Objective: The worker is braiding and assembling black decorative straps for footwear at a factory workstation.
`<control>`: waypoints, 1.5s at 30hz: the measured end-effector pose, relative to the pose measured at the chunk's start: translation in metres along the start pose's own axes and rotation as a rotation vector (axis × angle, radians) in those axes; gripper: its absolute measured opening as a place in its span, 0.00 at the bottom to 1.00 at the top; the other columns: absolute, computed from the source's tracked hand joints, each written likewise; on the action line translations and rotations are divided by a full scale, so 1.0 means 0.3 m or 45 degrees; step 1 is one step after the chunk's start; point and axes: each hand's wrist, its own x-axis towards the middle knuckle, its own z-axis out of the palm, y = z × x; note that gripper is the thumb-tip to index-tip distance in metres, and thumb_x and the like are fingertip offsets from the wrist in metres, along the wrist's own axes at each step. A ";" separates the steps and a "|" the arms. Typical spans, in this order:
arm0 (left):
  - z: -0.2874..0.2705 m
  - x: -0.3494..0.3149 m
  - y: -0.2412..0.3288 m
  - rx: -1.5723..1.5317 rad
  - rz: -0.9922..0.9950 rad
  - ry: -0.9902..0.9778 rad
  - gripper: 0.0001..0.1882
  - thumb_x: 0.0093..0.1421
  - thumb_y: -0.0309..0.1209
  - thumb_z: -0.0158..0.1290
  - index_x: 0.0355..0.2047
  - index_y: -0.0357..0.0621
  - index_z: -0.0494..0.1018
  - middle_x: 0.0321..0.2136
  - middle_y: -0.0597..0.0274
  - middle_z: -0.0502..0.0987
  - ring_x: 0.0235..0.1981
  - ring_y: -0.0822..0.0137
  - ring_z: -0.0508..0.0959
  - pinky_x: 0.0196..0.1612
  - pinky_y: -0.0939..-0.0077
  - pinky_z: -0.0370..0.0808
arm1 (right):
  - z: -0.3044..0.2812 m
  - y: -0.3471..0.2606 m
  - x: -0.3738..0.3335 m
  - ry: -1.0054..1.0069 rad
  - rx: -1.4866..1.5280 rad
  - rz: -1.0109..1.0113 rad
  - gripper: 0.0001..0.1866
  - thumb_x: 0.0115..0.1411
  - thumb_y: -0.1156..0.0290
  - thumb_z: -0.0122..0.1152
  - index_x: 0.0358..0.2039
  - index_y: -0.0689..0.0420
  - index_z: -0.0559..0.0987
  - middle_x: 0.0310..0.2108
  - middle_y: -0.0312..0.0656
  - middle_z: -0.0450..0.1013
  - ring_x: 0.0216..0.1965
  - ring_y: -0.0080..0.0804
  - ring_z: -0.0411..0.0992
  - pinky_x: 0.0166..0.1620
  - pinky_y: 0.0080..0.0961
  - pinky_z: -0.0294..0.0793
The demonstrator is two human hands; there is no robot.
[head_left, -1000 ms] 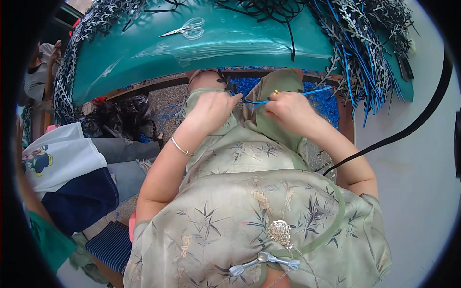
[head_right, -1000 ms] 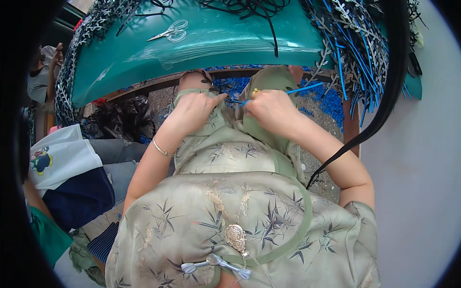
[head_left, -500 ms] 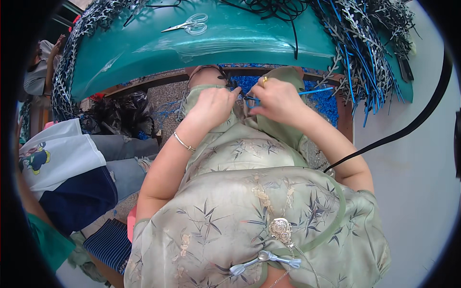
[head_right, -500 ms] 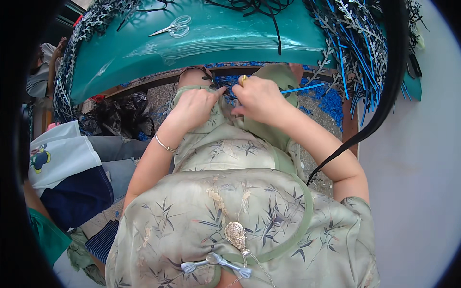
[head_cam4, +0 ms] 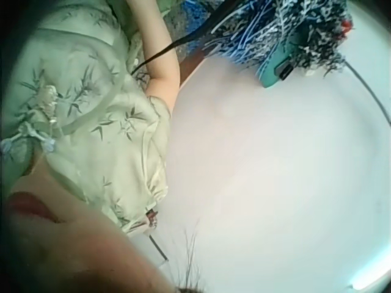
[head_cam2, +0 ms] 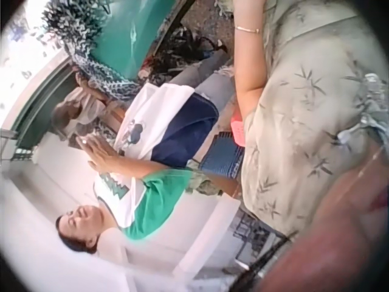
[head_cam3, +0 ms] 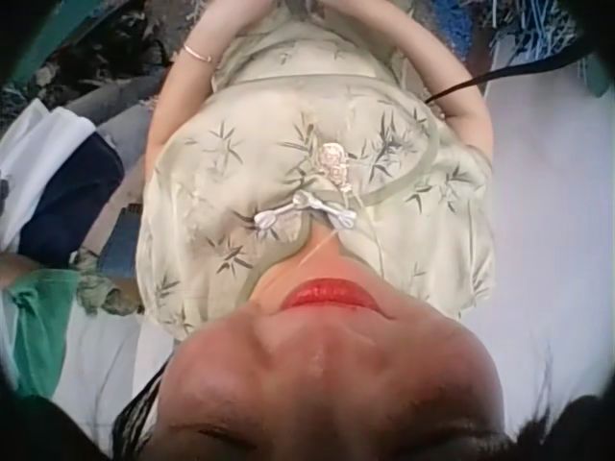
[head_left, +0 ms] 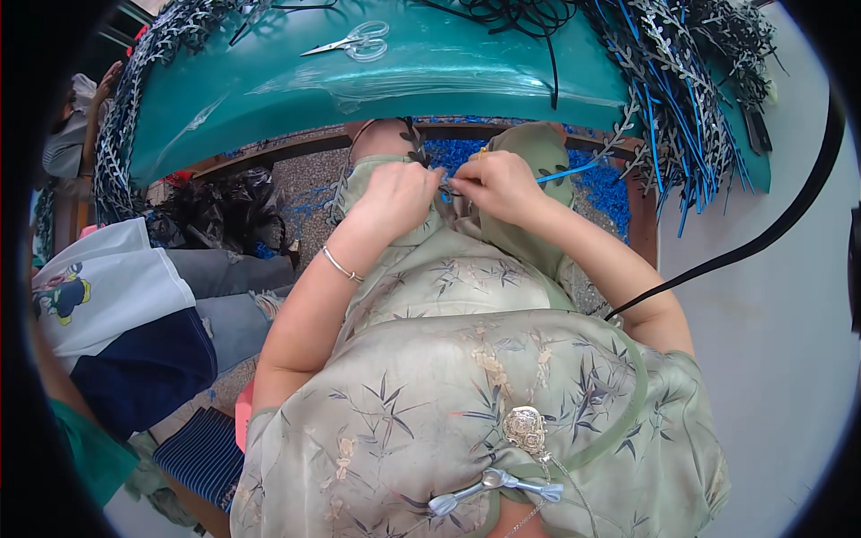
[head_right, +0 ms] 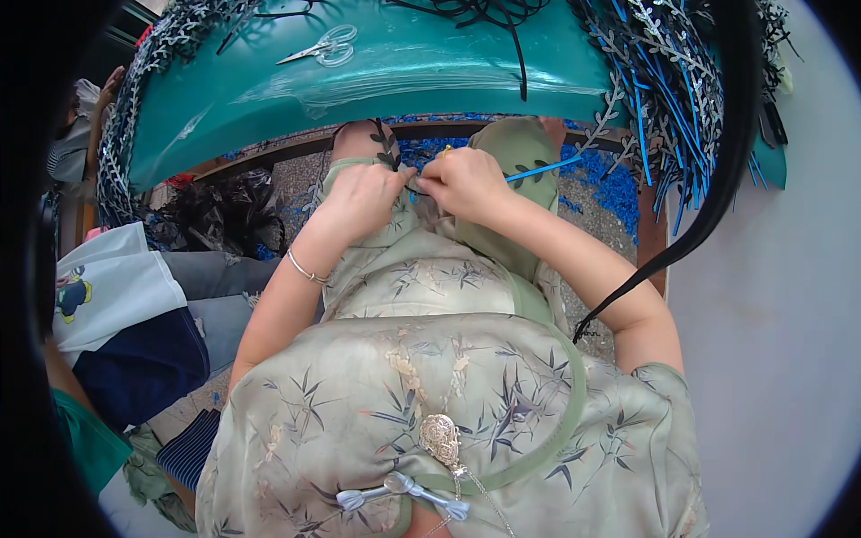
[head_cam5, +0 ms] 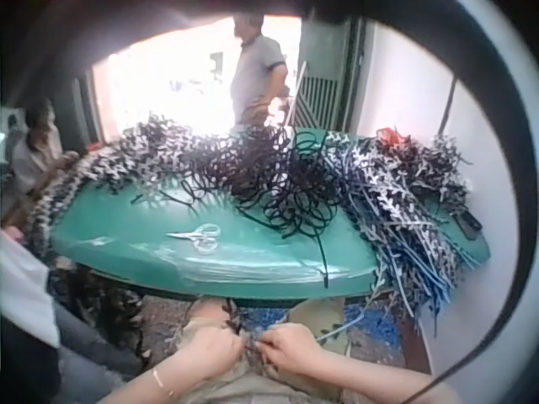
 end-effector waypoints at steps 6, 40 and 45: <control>-0.040 -0.030 0.003 -0.117 -0.072 0.055 0.22 0.49 0.22 0.53 0.48 0.42 0.72 0.22 0.52 0.77 0.27 0.53 0.79 0.29 0.59 0.74 | -0.020 -0.008 0.062 -0.133 0.952 0.704 0.12 0.57 0.65 0.61 0.21 0.58 0.81 0.16 0.34 0.73 0.15 0.22 0.65 0.21 0.23 0.63; -0.019 -0.092 -0.048 -0.856 -0.298 0.577 0.13 0.47 0.22 0.55 0.35 0.34 0.70 0.27 0.41 0.74 0.34 0.40 0.75 0.39 0.51 0.71 | -0.062 -0.086 0.090 -0.081 1.474 0.583 0.10 0.60 0.67 0.62 0.34 0.60 0.83 0.32 0.34 0.76 0.30 0.17 0.69 0.33 0.18 0.68; -0.009 -0.057 -0.026 -0.453 -0.018 0.540 0.06 0.44 0.23 0.53 0.23 0.33 0.72 0.27 0.40 0.74 0.33 0.43 0.76 0.41 0.54 0.72 | -0.049 -0.087 0.153 0.163 1.002 0.002 0.07 0.54 0.74 0.63 0.32 0.65 0.82 0.32 0.42 0.77 0.35 0.29 0.74 0.40 0.25 0.71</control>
